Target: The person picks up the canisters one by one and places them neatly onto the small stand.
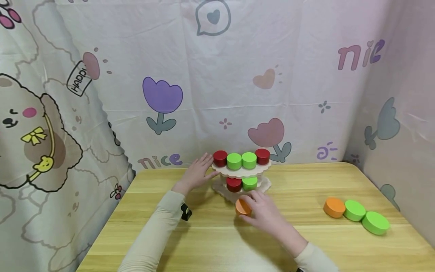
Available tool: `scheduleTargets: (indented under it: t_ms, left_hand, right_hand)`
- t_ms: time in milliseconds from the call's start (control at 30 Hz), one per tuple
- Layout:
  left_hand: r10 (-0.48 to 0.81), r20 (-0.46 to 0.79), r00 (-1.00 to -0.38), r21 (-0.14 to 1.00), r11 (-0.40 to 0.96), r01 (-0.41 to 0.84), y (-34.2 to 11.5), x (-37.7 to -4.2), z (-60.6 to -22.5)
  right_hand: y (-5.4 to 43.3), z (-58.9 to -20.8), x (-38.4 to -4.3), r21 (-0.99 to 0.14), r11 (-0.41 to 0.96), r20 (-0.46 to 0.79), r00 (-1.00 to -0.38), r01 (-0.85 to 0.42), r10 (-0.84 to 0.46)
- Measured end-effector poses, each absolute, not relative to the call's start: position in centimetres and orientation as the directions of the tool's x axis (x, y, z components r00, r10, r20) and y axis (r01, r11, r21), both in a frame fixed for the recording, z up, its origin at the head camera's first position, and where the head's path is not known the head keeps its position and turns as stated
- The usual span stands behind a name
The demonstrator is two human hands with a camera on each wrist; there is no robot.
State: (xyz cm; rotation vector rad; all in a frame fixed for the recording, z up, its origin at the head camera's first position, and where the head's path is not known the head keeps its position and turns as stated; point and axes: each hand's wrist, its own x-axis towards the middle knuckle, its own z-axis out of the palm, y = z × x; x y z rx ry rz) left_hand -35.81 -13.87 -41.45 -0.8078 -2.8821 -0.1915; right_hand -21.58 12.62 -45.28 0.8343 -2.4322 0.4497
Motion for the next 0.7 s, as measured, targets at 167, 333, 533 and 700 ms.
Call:
scheduleTargets:
  t_ms: [167, 333, 533, 700]
  left_hand:
    - [0.512, 0.176, -0.841, 0.101, 0.84, 0.533, -14.0, -36.0, -41.5]
    - [0.528, 0.195, -0.827, 0.098, 0.828, 0.552, -14.2, -36.2, -41.5]
    - [0.555, 0.206, -0.806, 0.092, 0.809, 0.581, -14.4, -36.4, -41.3]
    - [0.566, 0.213, -0.797, 0.093, 0.8, 0.593, -14.6, -36.5, -41.4]
  right_hand:
    - [11.0, -45.8, -21.4, -0.213, 0.754, 0.586, -0.698, -0.621, -0.41]
    - [9.4, -46.1, -21.2, -0.284, 0.766, 0.593, -0.733, -0.577, -0.332]
    - [7.7, -46.9, -21.2, -0.388, 0.74, 0.615, -0.752, -0.549, -0.235]
    - [6.0, -47.5, -21.4, -0.452, 0.738, 0.619, -0.772, -0.501, -0.144]
